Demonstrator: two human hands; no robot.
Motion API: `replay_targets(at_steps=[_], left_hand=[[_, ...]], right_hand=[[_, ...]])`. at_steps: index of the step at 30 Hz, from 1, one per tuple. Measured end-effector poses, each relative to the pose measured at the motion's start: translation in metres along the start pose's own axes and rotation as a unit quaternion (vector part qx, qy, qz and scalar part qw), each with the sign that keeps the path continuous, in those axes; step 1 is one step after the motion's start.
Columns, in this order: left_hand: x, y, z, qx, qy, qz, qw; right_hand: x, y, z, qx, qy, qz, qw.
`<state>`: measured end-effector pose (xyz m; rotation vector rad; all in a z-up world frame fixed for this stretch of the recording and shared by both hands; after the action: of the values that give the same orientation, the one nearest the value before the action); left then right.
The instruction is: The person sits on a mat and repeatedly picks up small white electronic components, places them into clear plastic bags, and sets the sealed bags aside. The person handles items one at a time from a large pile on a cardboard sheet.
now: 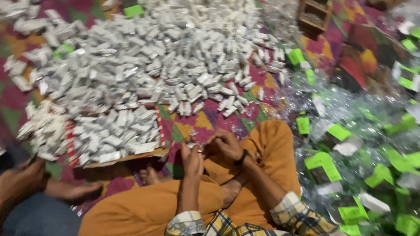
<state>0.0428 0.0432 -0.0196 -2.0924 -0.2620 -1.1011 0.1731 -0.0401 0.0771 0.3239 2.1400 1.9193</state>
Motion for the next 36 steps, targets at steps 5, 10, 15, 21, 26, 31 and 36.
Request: replay_targets(at_steps=[5,10,15,21,26,31,36], left_hand=[[0.011,-0.008,-0.002,-0.027,0.003,-0.019,0.999],[0.023,-0.008,-0.011,-0.105,0.034,0.001,0.994],[0.014,0.0,-0.008,-0.107,0.041,0.054,0.992],[0.0,0.013,-0.004,-0.076,0.064,0.128,0.987],[-0.001,0.012,-0.005,-0.072,0.073,0.163,0.981],[0.01,0.0,-0.006,-0.085,0.067,0.195,0.975],[0.013,-0.002,-0.006,-0.094,0.048,0.198,0.974]], right_hand=[[0.004,0.029,0.01,-0.009,-0.017,-0.084,0.996],[0.021,0.048,0.008,-0.022,0.016,-0.252,0.967],[0.02,0.046,0.012,-0.015,0.023,-0.268,0.963],[0.019,0.045,0.01,-0.038,0.035,-0.272,0.961],[0.018,0.042,0.01,-0.056,0.043,-0.252,0.965],[0.019,0.03,0.013,0.004,0.052,-0.252,0.966],[0.021,0.031,0.013,-0.03,0.044,-0.268,0.962]])
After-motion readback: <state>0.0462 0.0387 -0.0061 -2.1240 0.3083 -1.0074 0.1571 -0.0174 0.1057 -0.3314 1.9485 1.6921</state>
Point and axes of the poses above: each hand's wrist, its own z-axis towards the middle knuckle, its own x-axis out of the palm, y = z × x, the point moved 7 cm from there along z, towards the middle knuckle, and after that the axes turned 6 degrees about y, right-handed, at the moved point
